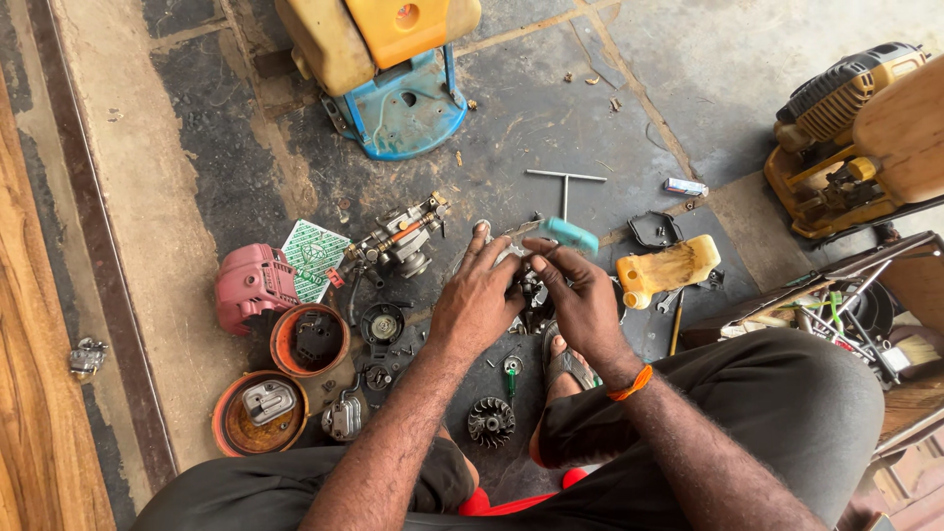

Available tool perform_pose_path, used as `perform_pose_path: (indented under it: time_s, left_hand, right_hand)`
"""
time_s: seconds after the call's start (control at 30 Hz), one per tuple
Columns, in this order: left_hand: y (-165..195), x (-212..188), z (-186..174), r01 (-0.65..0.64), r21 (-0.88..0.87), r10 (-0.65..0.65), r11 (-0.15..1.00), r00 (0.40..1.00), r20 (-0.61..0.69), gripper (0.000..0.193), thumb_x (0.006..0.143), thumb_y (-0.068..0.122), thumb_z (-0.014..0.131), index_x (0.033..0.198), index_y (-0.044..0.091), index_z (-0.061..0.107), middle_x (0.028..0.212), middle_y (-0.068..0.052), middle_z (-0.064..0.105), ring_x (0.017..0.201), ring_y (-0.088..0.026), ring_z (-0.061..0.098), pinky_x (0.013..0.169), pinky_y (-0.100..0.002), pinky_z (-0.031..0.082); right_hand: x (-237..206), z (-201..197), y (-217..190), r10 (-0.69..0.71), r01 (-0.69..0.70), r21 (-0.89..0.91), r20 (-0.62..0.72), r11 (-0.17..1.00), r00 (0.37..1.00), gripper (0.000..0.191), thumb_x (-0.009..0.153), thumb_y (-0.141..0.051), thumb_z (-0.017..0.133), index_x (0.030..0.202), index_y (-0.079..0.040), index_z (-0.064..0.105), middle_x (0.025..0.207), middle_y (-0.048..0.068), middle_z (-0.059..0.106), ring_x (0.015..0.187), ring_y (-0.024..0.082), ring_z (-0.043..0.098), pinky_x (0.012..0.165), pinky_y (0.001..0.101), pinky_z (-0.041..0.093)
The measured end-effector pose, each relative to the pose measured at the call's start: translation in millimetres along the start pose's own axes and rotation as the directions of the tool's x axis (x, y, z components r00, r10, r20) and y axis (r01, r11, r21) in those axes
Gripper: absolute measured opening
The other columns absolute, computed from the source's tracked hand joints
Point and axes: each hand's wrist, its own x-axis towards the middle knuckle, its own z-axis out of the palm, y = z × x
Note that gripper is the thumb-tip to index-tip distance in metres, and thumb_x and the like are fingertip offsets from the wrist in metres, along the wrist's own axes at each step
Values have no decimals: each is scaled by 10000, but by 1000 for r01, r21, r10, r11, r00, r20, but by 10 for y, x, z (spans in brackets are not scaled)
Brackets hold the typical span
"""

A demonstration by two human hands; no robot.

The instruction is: The person sits on the floor and uses a screwdriver to adjust and tighten components on a small engine part. They repeatedly insert the screwdriver into different holes and turn it, occasionally repositioning the part with their left hand.

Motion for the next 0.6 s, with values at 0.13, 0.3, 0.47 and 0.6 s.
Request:
perform_pose_path:
  time_s: [0.13, 0.3, 0.47, 0.6]
  left_hand:
    - [-30, 47, 53, -19, 33, 18, 999, 1000, 13, 506, 851, 211, 820, 1277, 30, 614, 1520, -193, 443, 1502, -464, 232, 1117, -566, 442]
    - [-32, 56, 66, 0, 2, 0, 1000, 1000, 27, 520, 850, 198, 809, 1300, 37, 604, 1545, -185, 424, 1509, -455, 226, 1089, -566, 461]
    - [-33, 64, 68, 0, 16, -1, 1000, 999, 34, 486, 847, 197, 810, 1263, 40, 616, 1548, -180, 428, 1519, -451, 219, 1116, -554, 458]
    - [-42, 64, 74, -27, 5, 27, 1000, 1000, 0, 513, 862, 196, 807, 1297, 23, 599, 1537, -200, 431, 1505, -463, 225, 1113, -563, 455]
  right_hand:
    - [-2, -15, -12, -61, 61, -89, 7, 994, 998, 342, 1022, -268, 664, 1273, -39, 701, 1166, 86, 688, 1067, 149, 690, 903, 334, 564]
    - [27, 12, 36, 136, -137, -33, -54, 990, 989, 298, 936, -286, 744, 1103, -48, 682, 1057, 68, 758, 997, 138, 733, 894, 311, 611]
    - [31, -11, 49, 174, -174, 1, -19, 985, 985, 249, 973, -270, 703, 1112, -65, 733, 1083, 63, 778, 1008, 151, 720, 893, 322, 592]
    - [8, -53, -5, -2, 1, 19, 46, 1000, 999, 262, 1011, -233, 661, 1200, -54, 694, 1171, 57, 729, 1089, 140, 693, 949, 315, 561]
